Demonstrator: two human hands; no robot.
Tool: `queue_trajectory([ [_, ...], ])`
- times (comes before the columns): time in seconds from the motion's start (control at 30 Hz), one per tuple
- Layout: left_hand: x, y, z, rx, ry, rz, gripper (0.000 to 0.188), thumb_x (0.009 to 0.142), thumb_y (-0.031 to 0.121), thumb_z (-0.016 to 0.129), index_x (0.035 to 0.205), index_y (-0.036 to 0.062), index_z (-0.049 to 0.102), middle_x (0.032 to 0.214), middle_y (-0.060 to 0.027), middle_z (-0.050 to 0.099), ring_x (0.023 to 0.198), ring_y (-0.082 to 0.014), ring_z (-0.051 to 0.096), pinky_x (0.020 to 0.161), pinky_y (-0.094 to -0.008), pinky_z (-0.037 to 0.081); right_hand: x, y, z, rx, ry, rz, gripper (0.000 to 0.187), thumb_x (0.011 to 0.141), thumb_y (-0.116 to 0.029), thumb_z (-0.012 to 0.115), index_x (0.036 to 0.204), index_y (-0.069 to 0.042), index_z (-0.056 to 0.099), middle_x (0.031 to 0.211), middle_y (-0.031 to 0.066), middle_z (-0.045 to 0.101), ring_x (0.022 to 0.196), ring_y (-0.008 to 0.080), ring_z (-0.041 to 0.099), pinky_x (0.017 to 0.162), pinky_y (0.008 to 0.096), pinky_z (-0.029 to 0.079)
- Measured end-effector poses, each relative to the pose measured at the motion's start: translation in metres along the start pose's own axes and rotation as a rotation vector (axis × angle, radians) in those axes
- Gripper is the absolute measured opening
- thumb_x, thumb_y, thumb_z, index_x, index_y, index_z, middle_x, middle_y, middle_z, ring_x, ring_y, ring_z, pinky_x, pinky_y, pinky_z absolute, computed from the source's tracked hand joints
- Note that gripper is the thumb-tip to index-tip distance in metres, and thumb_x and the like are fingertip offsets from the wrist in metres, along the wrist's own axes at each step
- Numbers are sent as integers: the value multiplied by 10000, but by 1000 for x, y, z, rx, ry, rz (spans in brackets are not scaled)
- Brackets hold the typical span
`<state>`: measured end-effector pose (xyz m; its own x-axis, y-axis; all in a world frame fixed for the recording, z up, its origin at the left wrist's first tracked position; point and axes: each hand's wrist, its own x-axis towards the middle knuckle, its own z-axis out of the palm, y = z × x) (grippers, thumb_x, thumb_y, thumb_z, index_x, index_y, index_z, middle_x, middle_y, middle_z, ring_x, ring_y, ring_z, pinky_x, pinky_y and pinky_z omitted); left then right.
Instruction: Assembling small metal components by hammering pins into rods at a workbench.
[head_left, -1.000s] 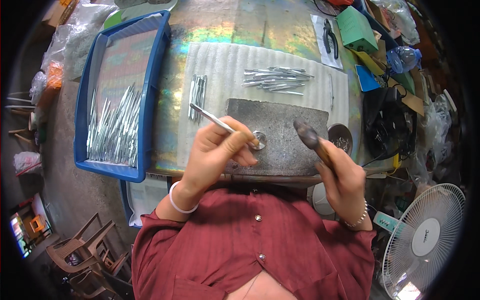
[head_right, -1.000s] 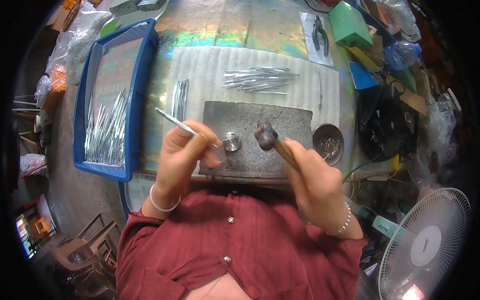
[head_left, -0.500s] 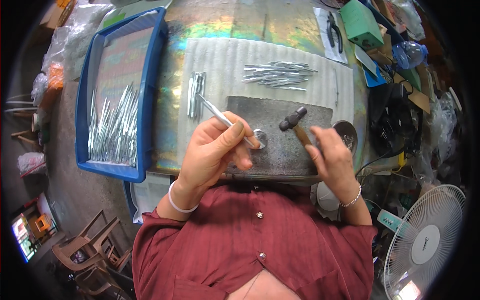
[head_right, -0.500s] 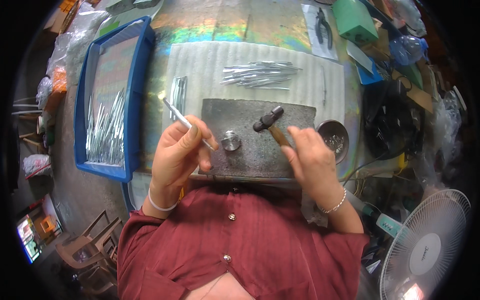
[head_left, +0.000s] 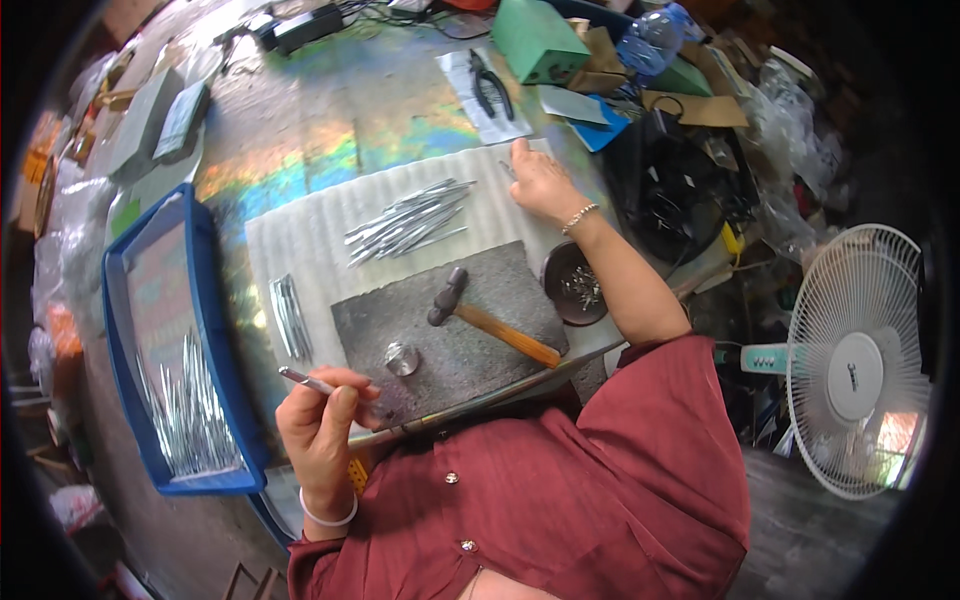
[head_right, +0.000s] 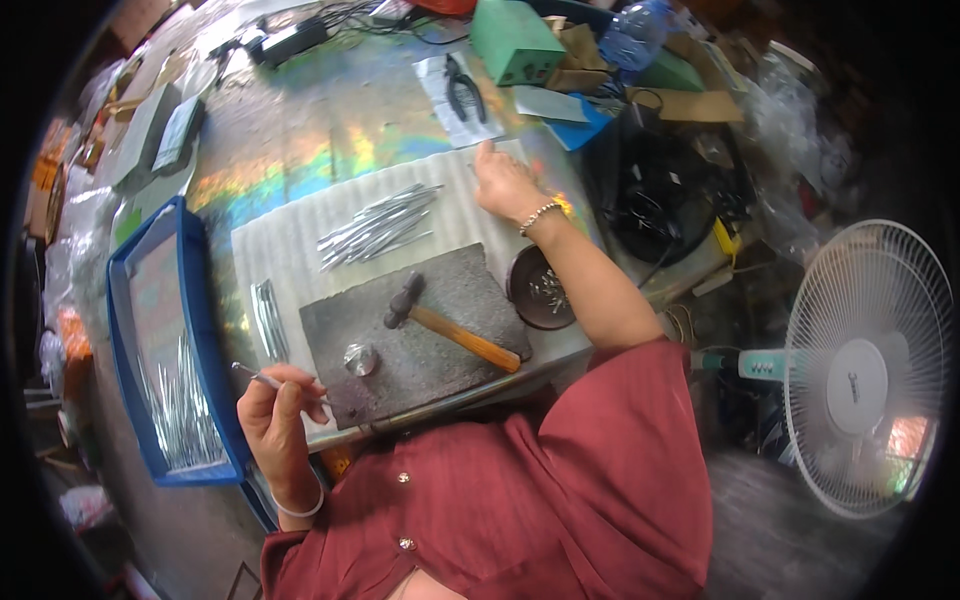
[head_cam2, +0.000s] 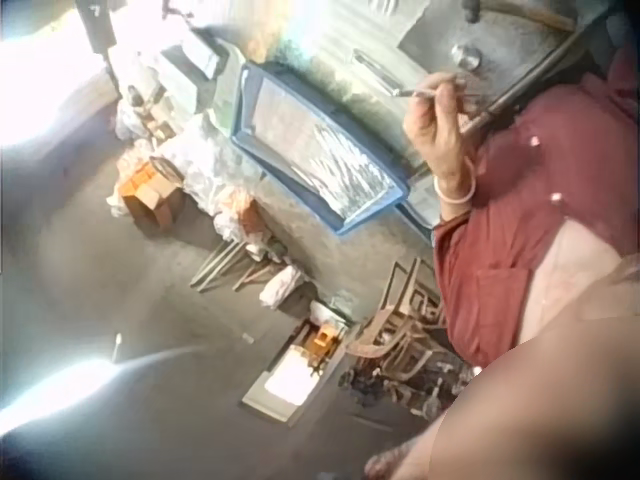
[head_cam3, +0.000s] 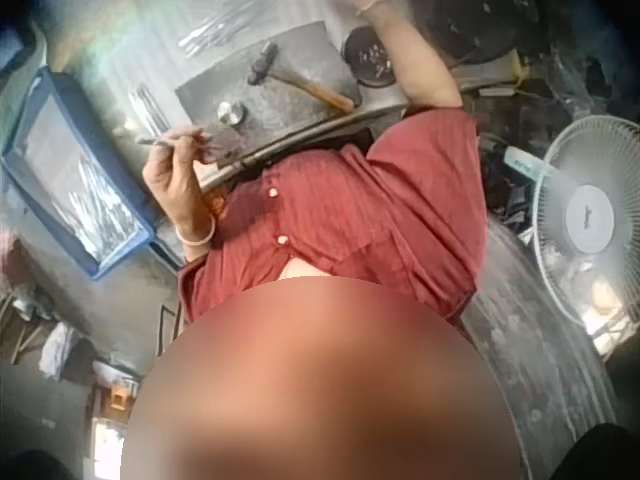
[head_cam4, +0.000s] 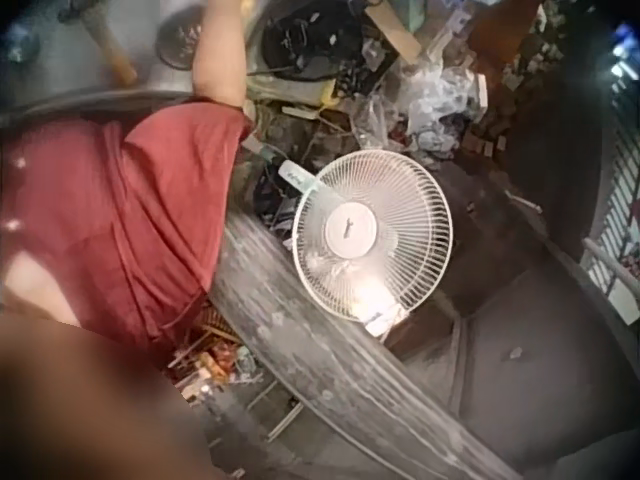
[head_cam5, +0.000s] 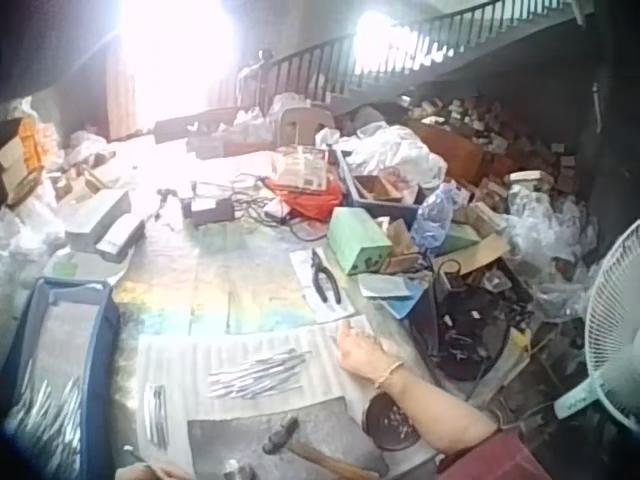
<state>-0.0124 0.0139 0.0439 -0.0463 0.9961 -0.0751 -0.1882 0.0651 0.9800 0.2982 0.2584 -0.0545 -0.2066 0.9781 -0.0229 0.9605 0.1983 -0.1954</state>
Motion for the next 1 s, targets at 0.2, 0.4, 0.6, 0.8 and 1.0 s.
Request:
queue_trajectory([
  [0.2, -2, 8, 0, -47, 14, -94, 165, 934, 60, 535, 1008, -66, 612, 697, -78, 623, 547, -91, 560, 509, -197, 446, -54, -27, -74, 422, 139, -141, 161, 840, -129, 548, 907, 16, 570, 709, 146, 604, 586, 236, 571, 582, 320, 477],
  [0.4, 12, -6, 17, 5, -228, -89, 201, 950, 31, 499, 1094, -60, 607, 830, -42, 640, 720, -76, 592, 644, -201, 478, -141, -98, -107, 1185, -483, -179, 210, 976, -141, 477, 961, 17, 613, 748, 20, 628, 587, 37, 533, 542, 184, 433],
  [0.6, 5, -17, 27, -142, -255, -95, 240, 933, 5, 543, 1171, -33, 544, 870, -45, 635, 836, -82, 611, 748, -209, 492, -164, -138, -90, 1529, -633, -152, 148, 962, -58, 504, 1012, 38, 605, 811, 58, 624, 620, 59, 585, 557, 190, 472],
  [0.8, -6, -16, 25, -200, -190, -71, 158, 925, -5, 557, 1082, -20, 546, 903, -46, 656, 893, -72, 604, 763, -205, 491, -168, -161, -78, 1577, -446, -199, 104, 920, -45, 575, 991, 18, 617, 821, 70, 610, 616, 74, 584, 538, 192, 469],
  [1.0, -9, -18, 19, -119, -153, -20, 113, 914, -4, 578, 1021, -27, 549, 883, -58, 677, 855, -66, 613, 729, -203, 491, -167, -170, -75, 1070, -32, -546, 150, 823, -28, 683, 956, 6, 623, 754, 87, 615, 585, 160, 595, 533, 248, 474],
])
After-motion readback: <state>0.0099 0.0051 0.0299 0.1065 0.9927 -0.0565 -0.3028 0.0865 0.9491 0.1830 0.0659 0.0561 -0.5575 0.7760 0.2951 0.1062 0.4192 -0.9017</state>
